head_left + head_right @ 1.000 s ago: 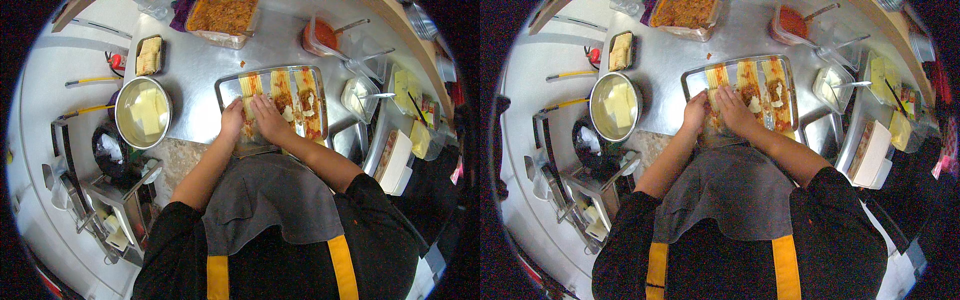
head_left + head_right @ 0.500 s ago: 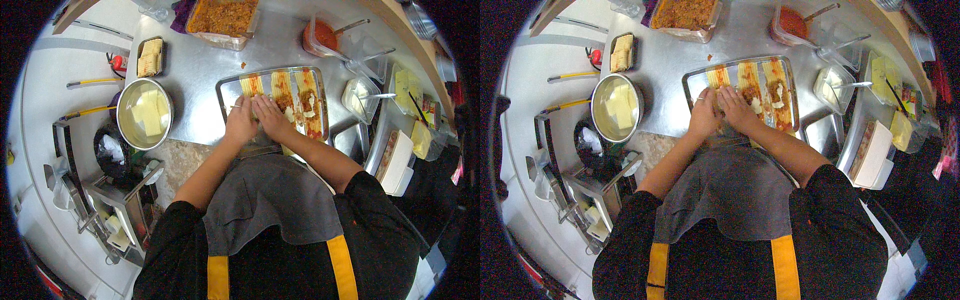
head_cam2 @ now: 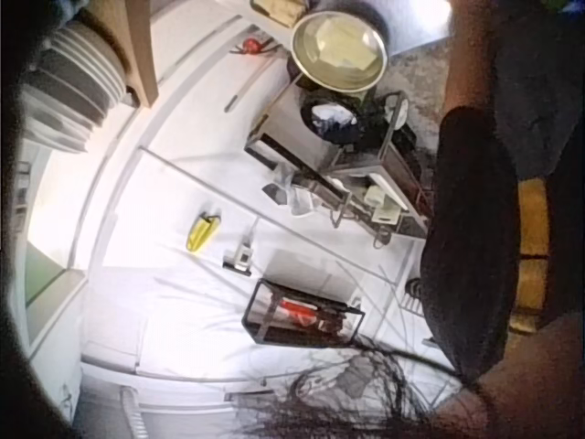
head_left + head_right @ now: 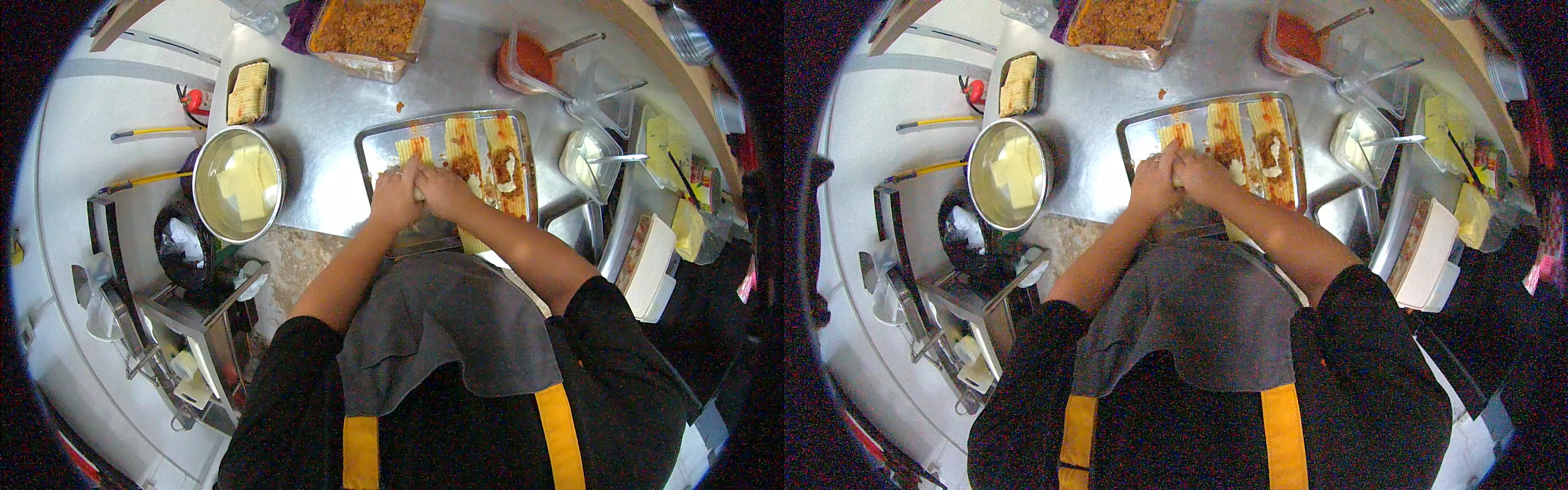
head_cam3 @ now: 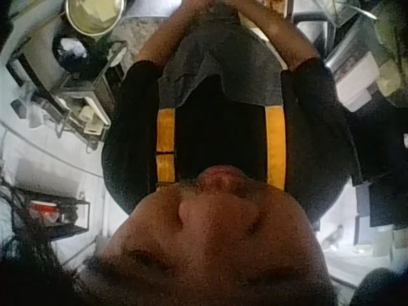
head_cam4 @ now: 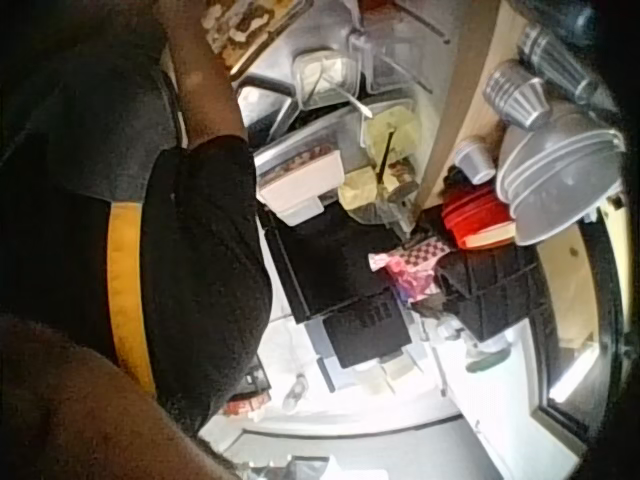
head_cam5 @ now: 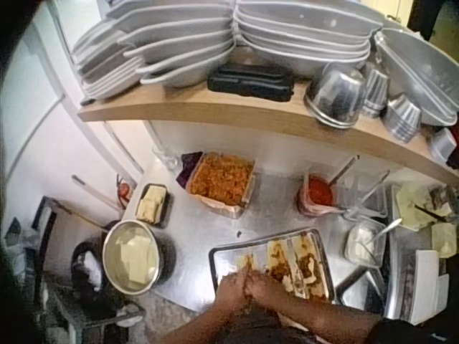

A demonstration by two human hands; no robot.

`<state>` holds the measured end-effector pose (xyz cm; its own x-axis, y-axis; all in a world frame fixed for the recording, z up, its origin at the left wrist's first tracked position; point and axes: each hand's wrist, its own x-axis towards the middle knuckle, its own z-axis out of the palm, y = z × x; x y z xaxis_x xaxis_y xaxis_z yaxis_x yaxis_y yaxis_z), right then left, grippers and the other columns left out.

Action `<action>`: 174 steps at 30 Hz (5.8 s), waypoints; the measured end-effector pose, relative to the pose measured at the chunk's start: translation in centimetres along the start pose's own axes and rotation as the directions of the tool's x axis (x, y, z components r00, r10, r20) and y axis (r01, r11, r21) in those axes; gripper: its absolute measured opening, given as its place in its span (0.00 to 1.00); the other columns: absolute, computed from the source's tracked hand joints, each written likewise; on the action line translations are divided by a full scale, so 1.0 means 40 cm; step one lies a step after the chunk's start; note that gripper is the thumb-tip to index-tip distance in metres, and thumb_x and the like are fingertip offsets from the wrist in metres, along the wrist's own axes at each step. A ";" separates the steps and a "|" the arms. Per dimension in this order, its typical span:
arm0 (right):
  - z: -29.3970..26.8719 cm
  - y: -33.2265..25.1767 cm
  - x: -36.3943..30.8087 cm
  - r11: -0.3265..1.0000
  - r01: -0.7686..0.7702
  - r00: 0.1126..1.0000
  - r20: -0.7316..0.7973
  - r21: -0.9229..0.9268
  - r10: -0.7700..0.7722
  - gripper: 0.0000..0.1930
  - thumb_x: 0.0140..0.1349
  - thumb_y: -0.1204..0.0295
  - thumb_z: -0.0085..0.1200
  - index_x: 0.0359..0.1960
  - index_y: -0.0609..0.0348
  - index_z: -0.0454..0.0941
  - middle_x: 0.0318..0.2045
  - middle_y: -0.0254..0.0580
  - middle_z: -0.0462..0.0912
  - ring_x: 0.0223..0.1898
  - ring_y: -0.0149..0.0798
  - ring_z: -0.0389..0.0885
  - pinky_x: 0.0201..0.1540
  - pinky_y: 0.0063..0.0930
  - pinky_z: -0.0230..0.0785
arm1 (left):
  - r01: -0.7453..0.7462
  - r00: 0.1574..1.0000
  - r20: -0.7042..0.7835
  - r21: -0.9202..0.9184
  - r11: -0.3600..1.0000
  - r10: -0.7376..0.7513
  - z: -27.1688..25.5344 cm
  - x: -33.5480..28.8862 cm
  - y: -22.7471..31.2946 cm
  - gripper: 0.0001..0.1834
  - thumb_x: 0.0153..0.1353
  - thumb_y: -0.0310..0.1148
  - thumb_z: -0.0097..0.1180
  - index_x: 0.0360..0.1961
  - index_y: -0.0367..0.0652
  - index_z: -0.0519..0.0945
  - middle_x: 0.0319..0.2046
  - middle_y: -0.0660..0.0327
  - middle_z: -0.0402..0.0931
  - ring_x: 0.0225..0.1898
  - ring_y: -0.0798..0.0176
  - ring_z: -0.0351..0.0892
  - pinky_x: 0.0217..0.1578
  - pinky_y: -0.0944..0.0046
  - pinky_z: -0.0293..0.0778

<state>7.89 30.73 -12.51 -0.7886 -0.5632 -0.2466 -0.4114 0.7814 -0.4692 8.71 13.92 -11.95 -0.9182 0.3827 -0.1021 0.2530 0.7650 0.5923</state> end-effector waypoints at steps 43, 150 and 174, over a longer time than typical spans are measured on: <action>0.080 -0.070 -0.069 0.609 -0.586 0.741 0.049 0.535 0.670 0.17 0.60 0.73 0.58 0.51 0.66 0.76 0.48 0.52 0.83 0.49 0.53 0.83 0.49 0.49 0.76 | 0.269 0.953 -0.081 -0.216 0.939 -0.291 -0.027 0.073 -0.086 0.24 0.63 0.36 0.59 0.59 0.38 0.80 0.51 0.40 0.80 0.54 0.39 0.79 0.58 0.50 0.75; 0.078 0.166 -0.250 0.989 -0.031 0.963 -0.268 -0.142 -0.008 0.18 0.64 0.74 0.45 0.52 0.73 0.75 0.54 0.61 0.75 0.59 0.59 0.74 0.63 0.47 0.70 | -0.052 0.992 0.121 0.038 0.998 0.047 0.223 0.004 0.167 0.34 0.55 0.33 0.65 0.63 0.33 0.72 0.58 0.41 0.74 0.59 0.38 0.75 0.60 0.46 0.73; -0.008 0.166 -0.170 0.983 -0.110 0.871 -0.462 0.148 0.168 0.27 0.64 0.77 0.52 0.65 0.69 0.67 0.64 0.65 0.70 0.66 0.62 0.70 0.71 0.45 0.62 | 0.453 0.829 0.058 -0.652 0.608 -0.556 0.155 0.155 0.139 0.16 0.68 0.32 0.60 0.52 0.34 0.79 0.38 0.56 0.84 0.34 0.65 0.82 0.35 0.65 0.78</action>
<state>10.39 39.83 -13.69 -0.9669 -0.2356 0.0981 -0.2494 0.7904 -0.5596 6.31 23.76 -14.24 -0.8845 -0.0782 -0.4600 -0.4608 0.3008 0.8349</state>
